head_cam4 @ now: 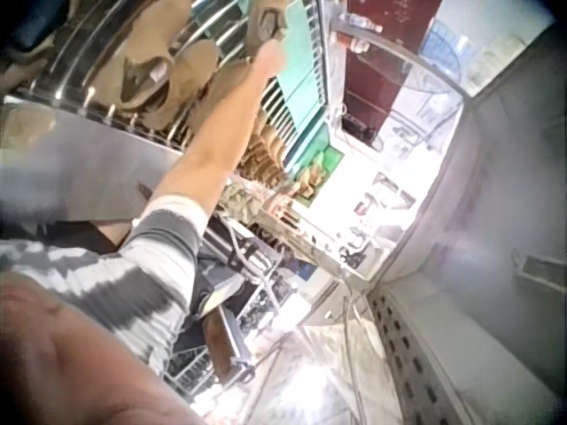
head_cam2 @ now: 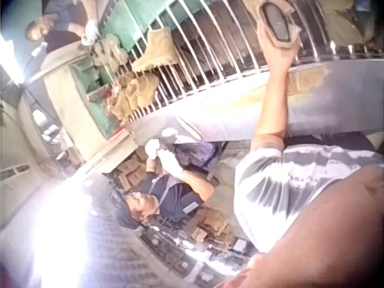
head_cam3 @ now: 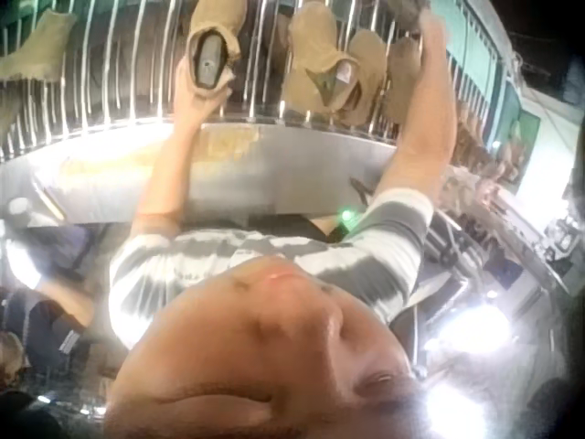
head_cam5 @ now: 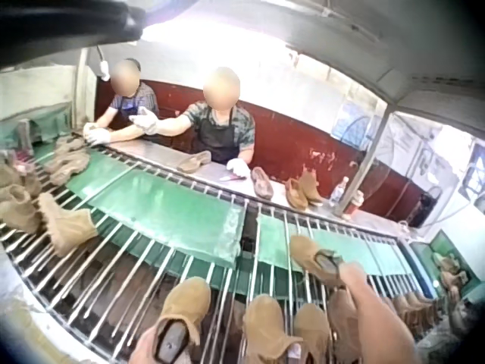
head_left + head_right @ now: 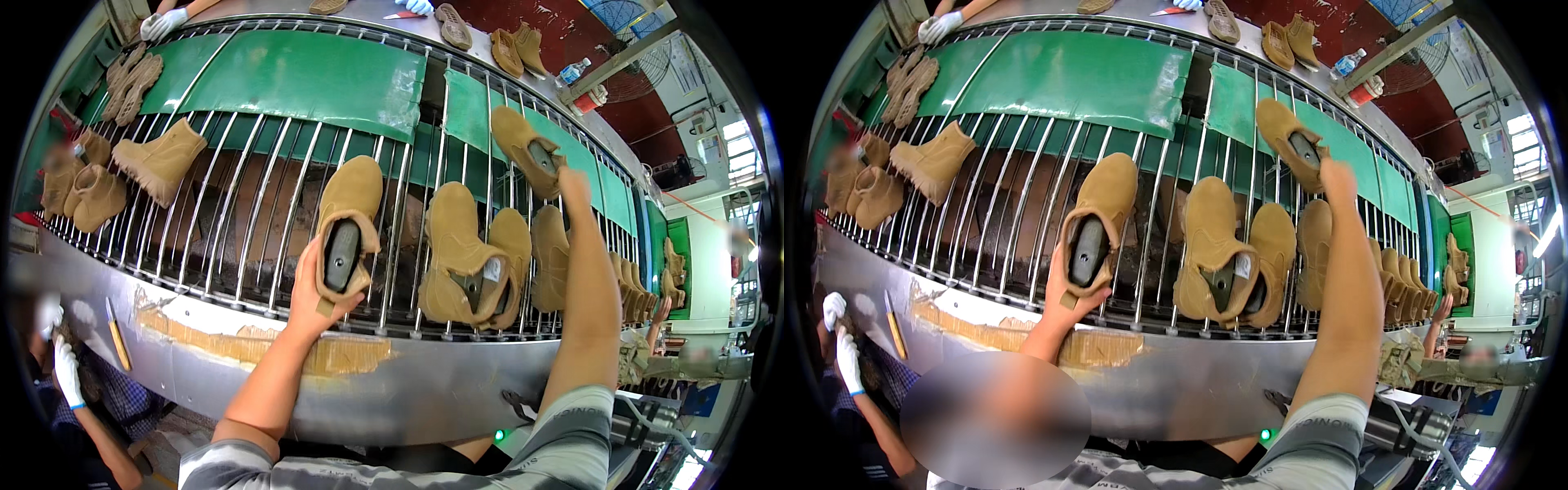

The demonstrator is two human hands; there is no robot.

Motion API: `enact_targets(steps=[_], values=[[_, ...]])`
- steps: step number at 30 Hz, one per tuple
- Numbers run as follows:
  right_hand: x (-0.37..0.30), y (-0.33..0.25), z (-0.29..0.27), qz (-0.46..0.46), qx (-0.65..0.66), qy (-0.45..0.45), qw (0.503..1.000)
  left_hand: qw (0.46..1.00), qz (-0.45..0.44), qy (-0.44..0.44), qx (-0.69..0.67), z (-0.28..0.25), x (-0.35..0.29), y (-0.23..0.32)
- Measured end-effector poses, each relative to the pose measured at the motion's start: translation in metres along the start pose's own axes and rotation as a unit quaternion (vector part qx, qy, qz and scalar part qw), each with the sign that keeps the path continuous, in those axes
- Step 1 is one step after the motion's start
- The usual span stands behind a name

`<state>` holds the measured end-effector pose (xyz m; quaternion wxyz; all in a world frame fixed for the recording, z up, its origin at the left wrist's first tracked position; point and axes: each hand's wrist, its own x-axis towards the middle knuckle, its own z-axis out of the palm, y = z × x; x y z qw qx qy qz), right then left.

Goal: The person takes boots from a conveyor belt, places them into a machine one at a time to process them, and then places them back onto the belt.

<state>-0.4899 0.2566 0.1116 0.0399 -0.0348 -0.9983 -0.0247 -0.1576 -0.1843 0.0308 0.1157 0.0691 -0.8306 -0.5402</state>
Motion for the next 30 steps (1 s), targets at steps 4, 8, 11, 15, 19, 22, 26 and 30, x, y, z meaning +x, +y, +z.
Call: enact_targets(steps=[4, 8, 11, 15, 19, 22, 26, 30], values=[[-0.049, -0.037, -0.080, 0.144, 0.488, -0.008, 0.861, 0.999, 0.021, 0.033, 0.024, -0.002, -0.023, -0.001], [-0.167, -0.030, -0.150, 0.190, 0.572, -0.004, 0.798, 0.995, 0.017, 0.091, -0.038, -0.004, -0.088, 0.033], [-0.277, -0.026, -0.191, 0.211, 0.626, 0.044, 0.750, 0.975, 0.015, -0.030, -0.221, 0.001, -0.150, 0.073], [-0.424, -0.050, -0.221, 0.099, 0.619, 0.120, 0.770, 0.694, -0.274, -0.255, -0.616, 0.042, -0.205, 0.134], [-0.572, -0.081, -0.224, 0.092, 0.499, 0.046, 0.860, 0.447, -0.369, -0.282, -0.765, 0.078, -0.204, 0.173], [-0.674, -0.073, -0.203, 0.036, 0.451, -0.007, 0.892, 0.558, -0.350, -0.331, -0.676, 0.094, -0.250, 0.164], [-0.770, -0.022, -0.190, -0.097, 0.674, 0.060, 0.729, 0.515, -0.409, -0.397, -0.640, 0.088, -0.333, 0.171], [-0.836, 0.052, -0.105, 0.249, 0.807, 0.186, 0.501, 0.399, -0.464, -0.516, -0.600, 0.118, -0.398, 0.210]])
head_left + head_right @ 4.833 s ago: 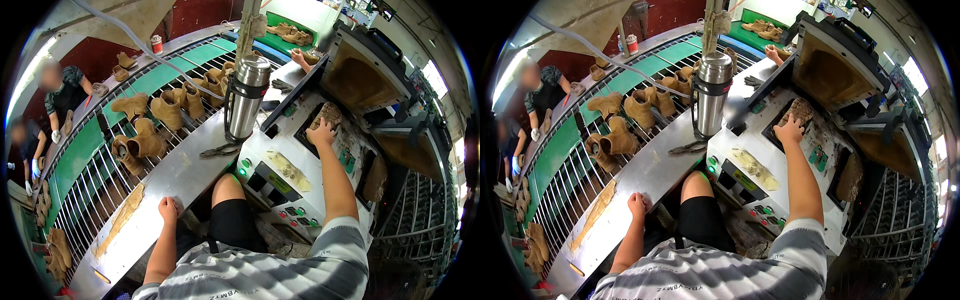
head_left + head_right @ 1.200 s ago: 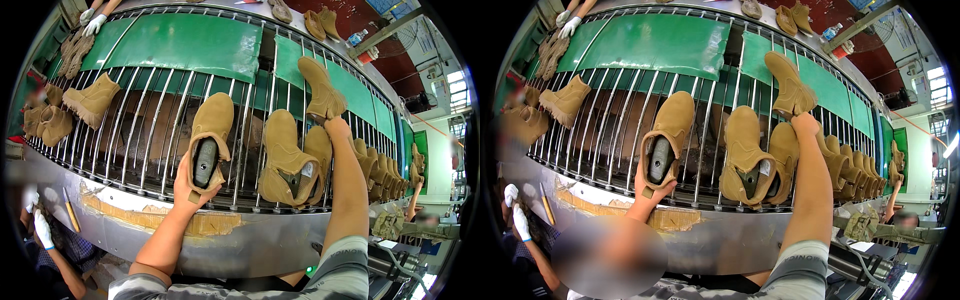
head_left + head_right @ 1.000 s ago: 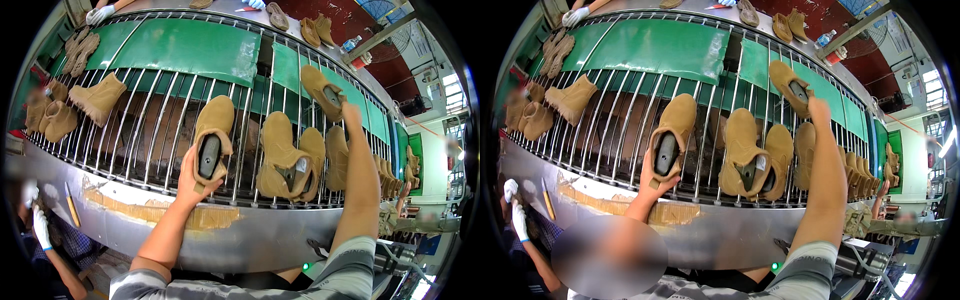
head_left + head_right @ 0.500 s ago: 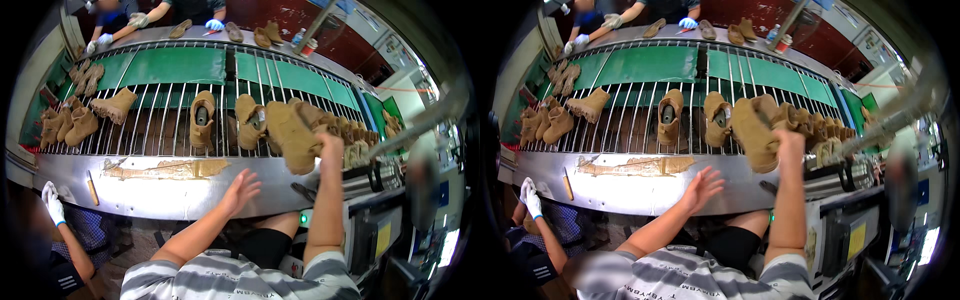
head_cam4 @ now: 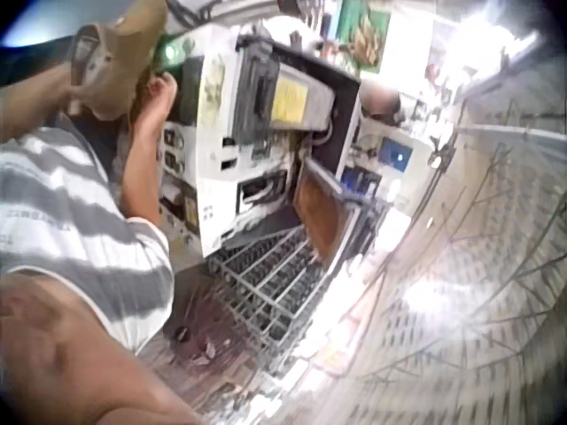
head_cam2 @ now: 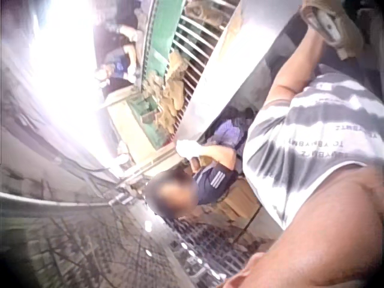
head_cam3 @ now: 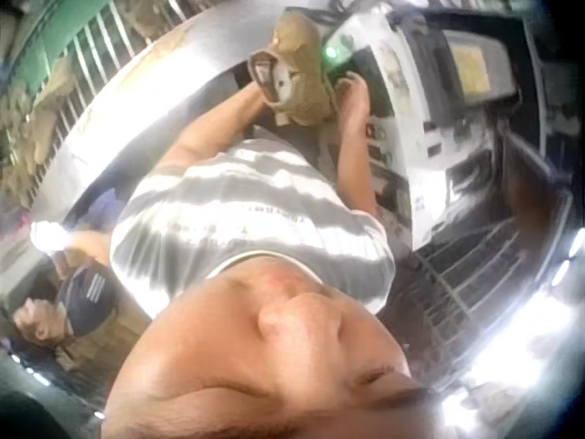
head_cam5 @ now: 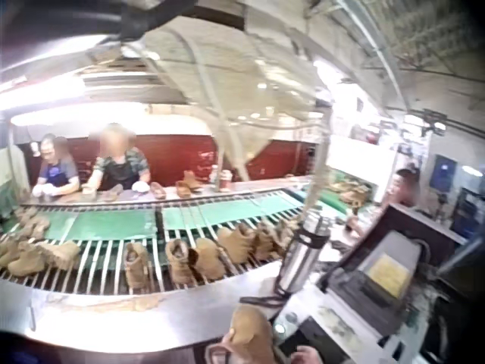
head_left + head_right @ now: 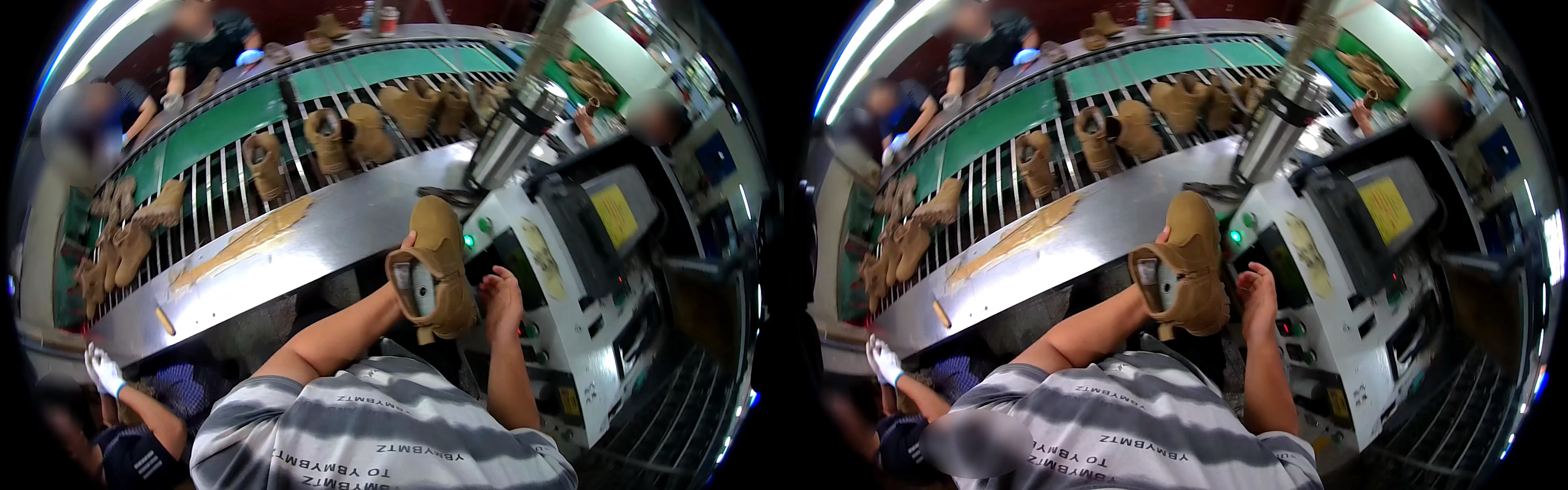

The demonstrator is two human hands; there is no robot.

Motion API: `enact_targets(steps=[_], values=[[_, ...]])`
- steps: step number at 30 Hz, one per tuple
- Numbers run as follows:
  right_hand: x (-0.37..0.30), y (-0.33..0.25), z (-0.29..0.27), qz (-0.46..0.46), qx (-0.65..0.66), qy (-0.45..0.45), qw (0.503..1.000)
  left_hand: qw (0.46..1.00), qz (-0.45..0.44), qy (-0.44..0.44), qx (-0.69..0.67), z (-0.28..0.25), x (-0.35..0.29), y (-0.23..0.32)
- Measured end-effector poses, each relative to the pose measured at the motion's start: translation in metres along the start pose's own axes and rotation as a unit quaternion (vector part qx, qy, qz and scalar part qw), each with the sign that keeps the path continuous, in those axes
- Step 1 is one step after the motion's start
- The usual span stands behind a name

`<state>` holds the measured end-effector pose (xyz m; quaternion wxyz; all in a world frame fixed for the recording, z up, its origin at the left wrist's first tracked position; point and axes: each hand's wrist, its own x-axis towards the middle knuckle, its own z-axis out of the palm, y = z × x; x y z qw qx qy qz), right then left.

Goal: The person takes boots from a conveyor belt, places them into a machine one at a time to process them, and then places them back onto the belt.

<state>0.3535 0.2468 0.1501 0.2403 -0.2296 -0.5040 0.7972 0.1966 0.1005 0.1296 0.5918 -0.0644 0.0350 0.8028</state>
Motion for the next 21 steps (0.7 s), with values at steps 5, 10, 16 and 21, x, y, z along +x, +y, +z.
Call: enact_targets(steps=[5, 10, 16, 21], values=[[-0.065, -0.006, -0.020, 0.080, 0.281, -0.133, 0.947, 0.982, -0.138, -0.081, 0.097, 0.062, 0.028, -0.073], [-0.112, 0.002, -0.098, 0.033, 0.305, -0.165, 0.937, 0.798, -0.015, -0.048, 0.600, -0.019, 0.108, -0.109], [-0.184, -0.037, -0.144, -0.116, 0.335, -0.015, 0.935, 0.533, -0.076, -0.167, 0.826, -0.020, 0.069, -0.148], [-0.215, -0.111, -0.252, -0.307, 0.042, 0.265, 0.913, 0.352, -0.031, -0.133, 0.926, -0.095, 0.051, -0.114]])
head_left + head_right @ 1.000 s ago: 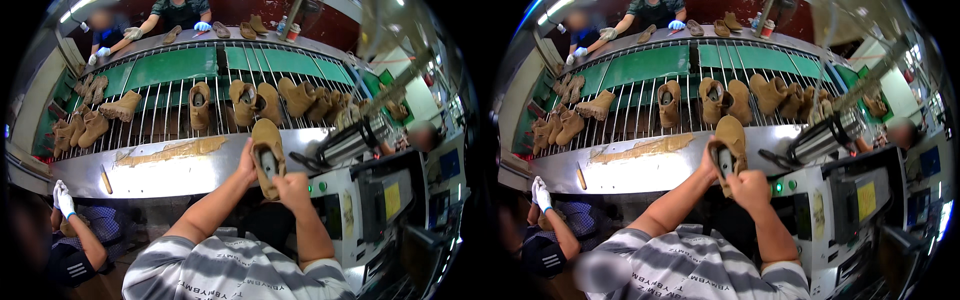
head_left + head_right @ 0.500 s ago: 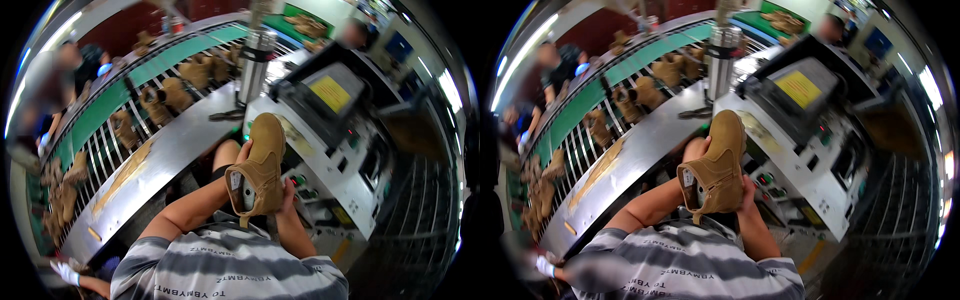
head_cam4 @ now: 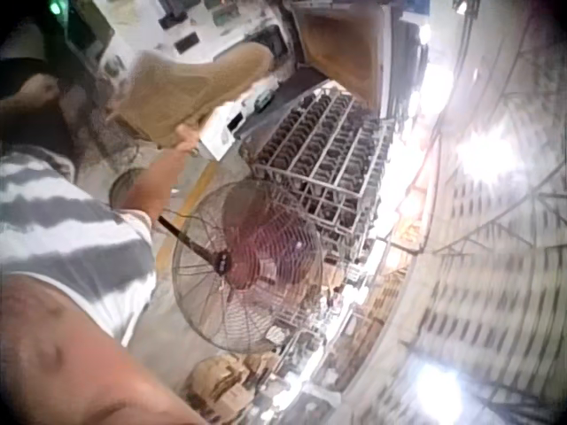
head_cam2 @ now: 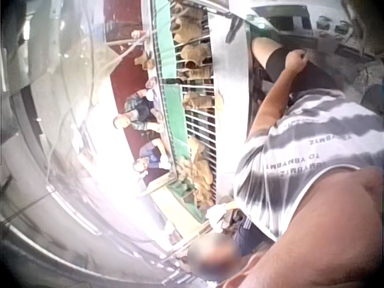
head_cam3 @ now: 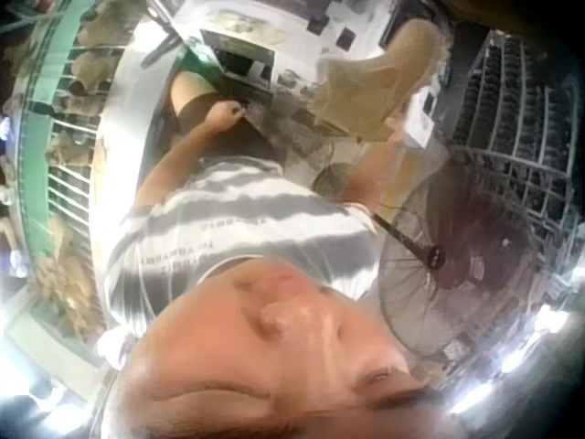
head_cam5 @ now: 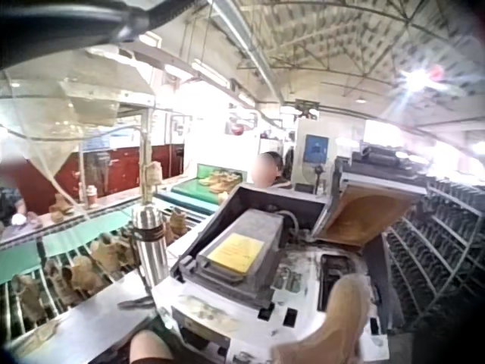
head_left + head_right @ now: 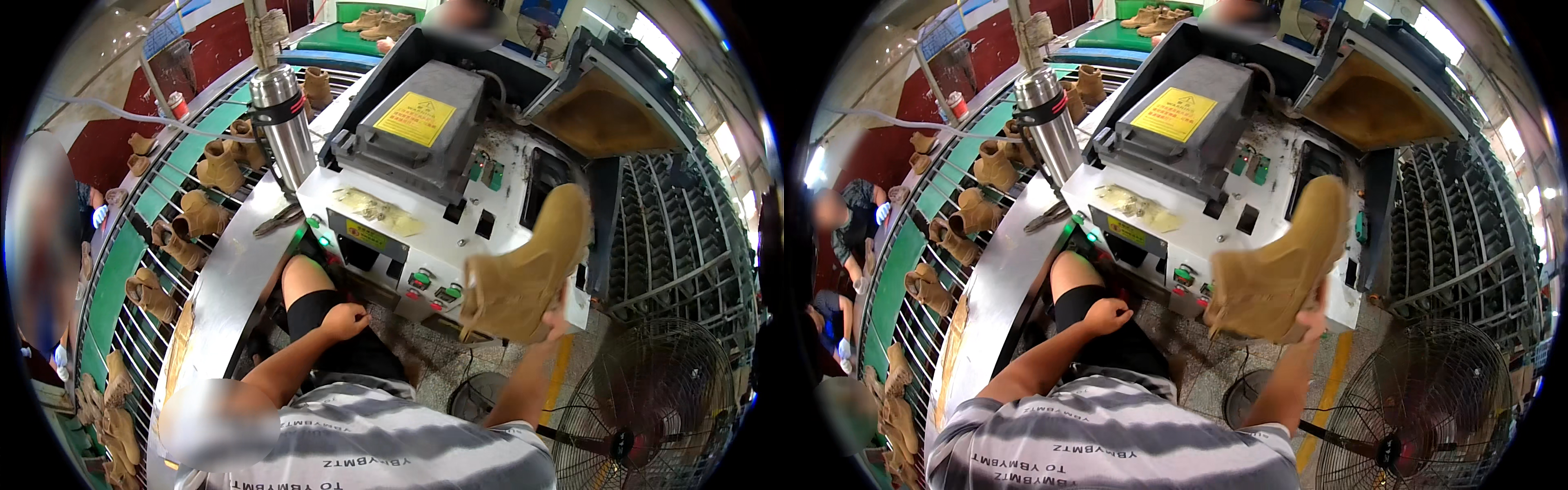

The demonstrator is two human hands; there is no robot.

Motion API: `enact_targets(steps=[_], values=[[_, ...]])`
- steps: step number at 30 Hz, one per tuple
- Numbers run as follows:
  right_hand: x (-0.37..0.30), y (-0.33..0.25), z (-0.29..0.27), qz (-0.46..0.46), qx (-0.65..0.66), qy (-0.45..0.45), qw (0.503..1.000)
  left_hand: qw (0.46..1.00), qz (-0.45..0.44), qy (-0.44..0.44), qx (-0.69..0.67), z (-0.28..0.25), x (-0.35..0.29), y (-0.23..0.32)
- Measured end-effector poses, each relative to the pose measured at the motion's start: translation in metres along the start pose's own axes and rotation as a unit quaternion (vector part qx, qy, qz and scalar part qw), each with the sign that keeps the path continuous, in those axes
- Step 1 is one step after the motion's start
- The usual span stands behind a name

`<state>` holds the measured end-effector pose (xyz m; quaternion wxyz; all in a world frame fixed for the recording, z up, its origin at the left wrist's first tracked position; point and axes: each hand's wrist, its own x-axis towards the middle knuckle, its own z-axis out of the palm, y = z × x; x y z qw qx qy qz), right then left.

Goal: The person takes boots from a conveyor belt, places them into a machine one at a time to process them, and then places them back onto the belt.

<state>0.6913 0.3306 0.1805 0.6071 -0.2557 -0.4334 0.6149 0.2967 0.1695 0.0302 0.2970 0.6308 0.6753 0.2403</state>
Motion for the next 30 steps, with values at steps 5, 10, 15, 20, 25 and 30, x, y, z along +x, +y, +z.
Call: enact_targets(steps=[5, 10, 15, 20, 25, 30], values=[[0.115, -0.099, 0.022, -0.106, -0.364, 0.049, 0.924, 0.999, -0.014, -0.017, -0.026, -0.006, -0.004, 0.003], [0.226, -0.109, 0.013, -0.072, -0.612, 0.111, 0.780, 0.996, -0.045, -0.007, -0.076, -0.010, 0.003, 0.007], [0.285, -0.090, 0.036, 0.007, -0.727, 0.162, 0.667, 0.997, -0.049, -0.001, -0.067, -0.010, 0.006, 0.002], [0.298, -0.059, 0.048, 0.064, -0.773, 0.145, 0.615, 0.994, -0.049, 0.020, -0.094, -0.009, 0.005, -0.009], [0.294, -0.026, 0.039, 0.131, -0.784, 0.155, 0.587, 0.992, -0.058, 0.018, -0.115, -0.013, 0.005, -0.004], [0.290, -0.019, 0.049, 0.155, -0.784, 0.151, 0.582, 0.994, -0.052, 0.017, -0.100, -0.008, 0.004, -0.013]])
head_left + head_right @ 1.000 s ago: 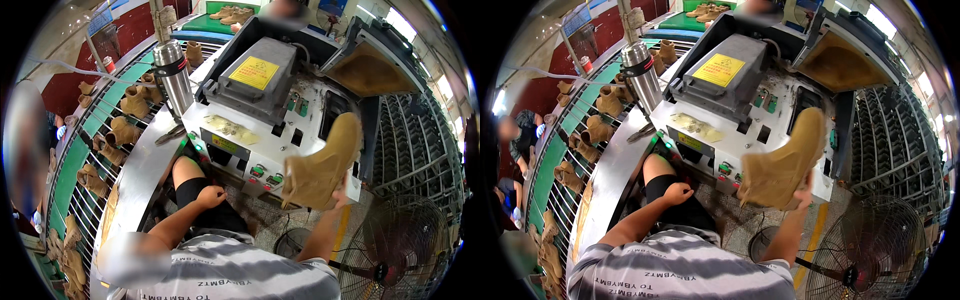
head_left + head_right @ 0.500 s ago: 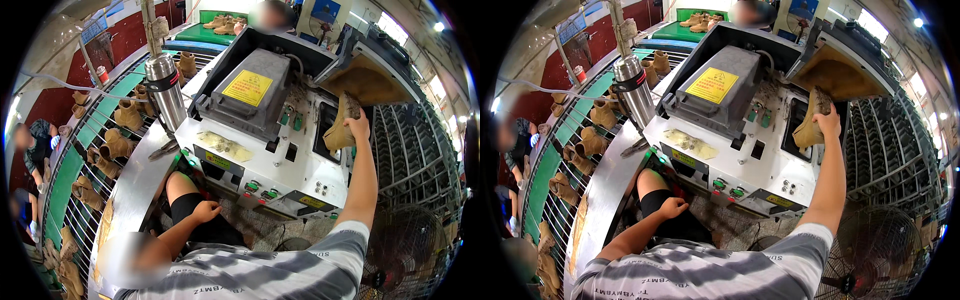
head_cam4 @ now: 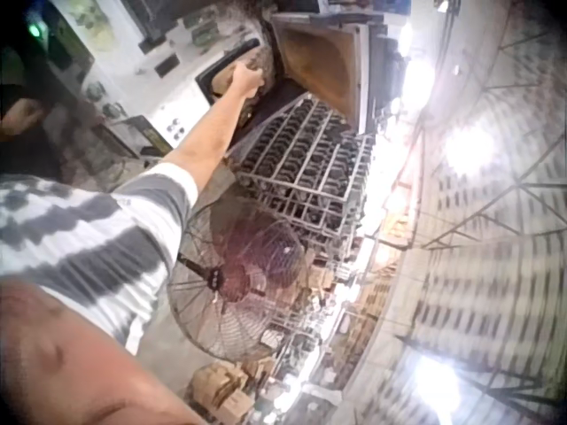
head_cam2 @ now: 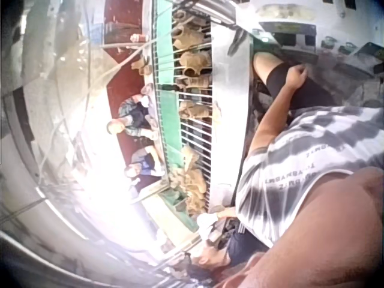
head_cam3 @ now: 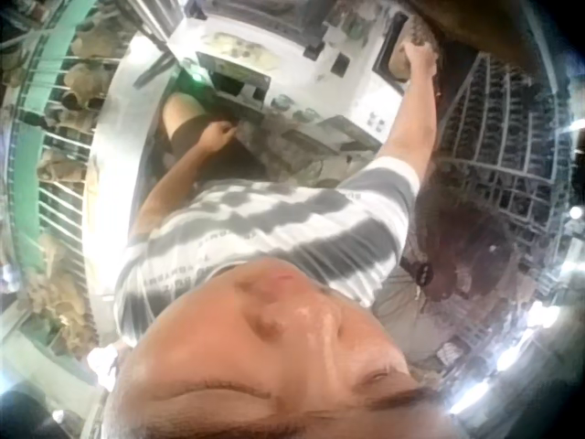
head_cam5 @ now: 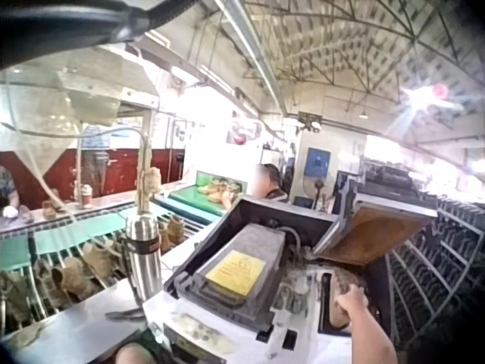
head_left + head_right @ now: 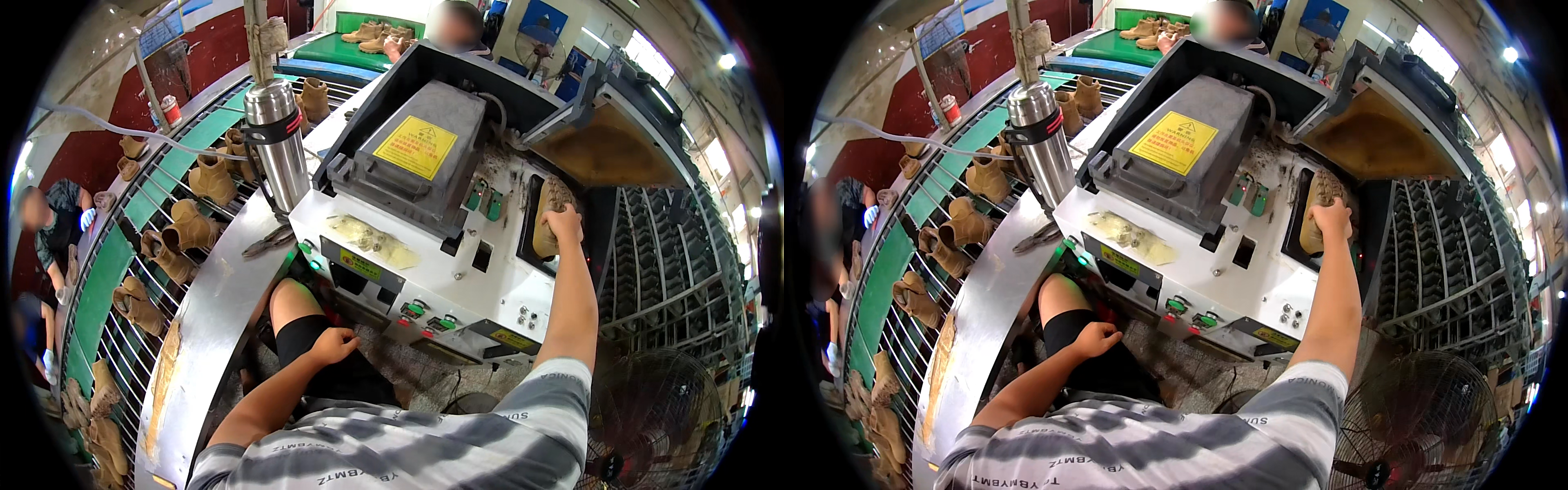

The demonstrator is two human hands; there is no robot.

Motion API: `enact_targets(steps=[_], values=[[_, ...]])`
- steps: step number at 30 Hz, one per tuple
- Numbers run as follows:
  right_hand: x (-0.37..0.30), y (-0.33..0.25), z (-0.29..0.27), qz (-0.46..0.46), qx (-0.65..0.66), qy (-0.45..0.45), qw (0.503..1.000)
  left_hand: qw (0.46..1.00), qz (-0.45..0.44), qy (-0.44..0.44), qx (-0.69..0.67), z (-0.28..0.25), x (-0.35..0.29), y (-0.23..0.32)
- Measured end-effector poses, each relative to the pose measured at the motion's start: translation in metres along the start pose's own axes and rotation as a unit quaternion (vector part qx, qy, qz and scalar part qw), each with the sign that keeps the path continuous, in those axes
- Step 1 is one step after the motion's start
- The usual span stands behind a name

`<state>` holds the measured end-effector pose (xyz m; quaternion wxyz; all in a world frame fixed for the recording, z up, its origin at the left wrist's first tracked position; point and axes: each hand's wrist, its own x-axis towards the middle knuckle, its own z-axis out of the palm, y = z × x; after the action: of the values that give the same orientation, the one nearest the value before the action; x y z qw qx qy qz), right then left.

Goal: The person takes boots from a conveyor belt, places them into a machine one at a time to process them, and then places them back onto the belt.

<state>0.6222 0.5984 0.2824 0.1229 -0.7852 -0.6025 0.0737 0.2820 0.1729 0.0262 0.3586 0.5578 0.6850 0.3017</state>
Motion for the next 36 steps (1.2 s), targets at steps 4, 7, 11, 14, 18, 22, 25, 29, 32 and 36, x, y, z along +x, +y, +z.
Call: enact_targets(steps=[4, 7, 11, 14, 18, 22, 25, 29, 32, 36], values=[[-0.008, 0.006, 0.010, 0.005, -0.012, 0.032, 0.999, 1.000, -0.001, 0.007, -0.001, 0.000, 0.003, 0.011], [0.000, 0.020, 0.018, -0.021, 0.002, 0.046, 0.999, 1.000, 0.010, 0.007, 0.020, 0.006, 0.007, 0.009], [-0.024, 0.068, 0.034, -0.175, 0.086, 0.196, 0.961, 0.997, 0.001, -0.036, 0.068, 0.016, 0.013, 0.012], [-0.099, 0.130, 0.053, -0.239, 0.275, 0.319, 0.875, 0.990, -0.005, -0.105, 0.096, 0.032, 0.026, 0.018], [-0.219, 0.217, 0.114, 0.101, 0.463, 0.340, 0.812, 0.974, 0.088, -0.194, 0.075, 0.074, 0.053, 0.050], [-0.225, 0.300, 0.154, 0.320, 0.708, 0.168, 0.606, 0.964, 0.156, -0.218, 0.007, 0.112, 0.097, 0.125], [-0.219, 0.298, 0.149, 0.313, 0.784, 0.047, 0.534, 0.966, 0.223, -0.123, -0.054, 0.127, 0.118, 0.115], [-0.237, 0.274, 0.183, 0.233, 0.665, 0.115, 0.700, 0.964, 0.236, -0.056, -0.106, 0.105, 0.088, 0.080], [-0.283, 0.190, 0.229, -0.005, 0.539, 0.084, 0.838, 0.979, 0.092, -0.067, -0.169, 0.050, 0.069, 0.024], [-0.371, 0.049, 0.223, -0.349, 0.462, -0.055, 0.814, 0.982, 0.008, 0.151, -0.115, -0.046, 0.029, -0.029]])
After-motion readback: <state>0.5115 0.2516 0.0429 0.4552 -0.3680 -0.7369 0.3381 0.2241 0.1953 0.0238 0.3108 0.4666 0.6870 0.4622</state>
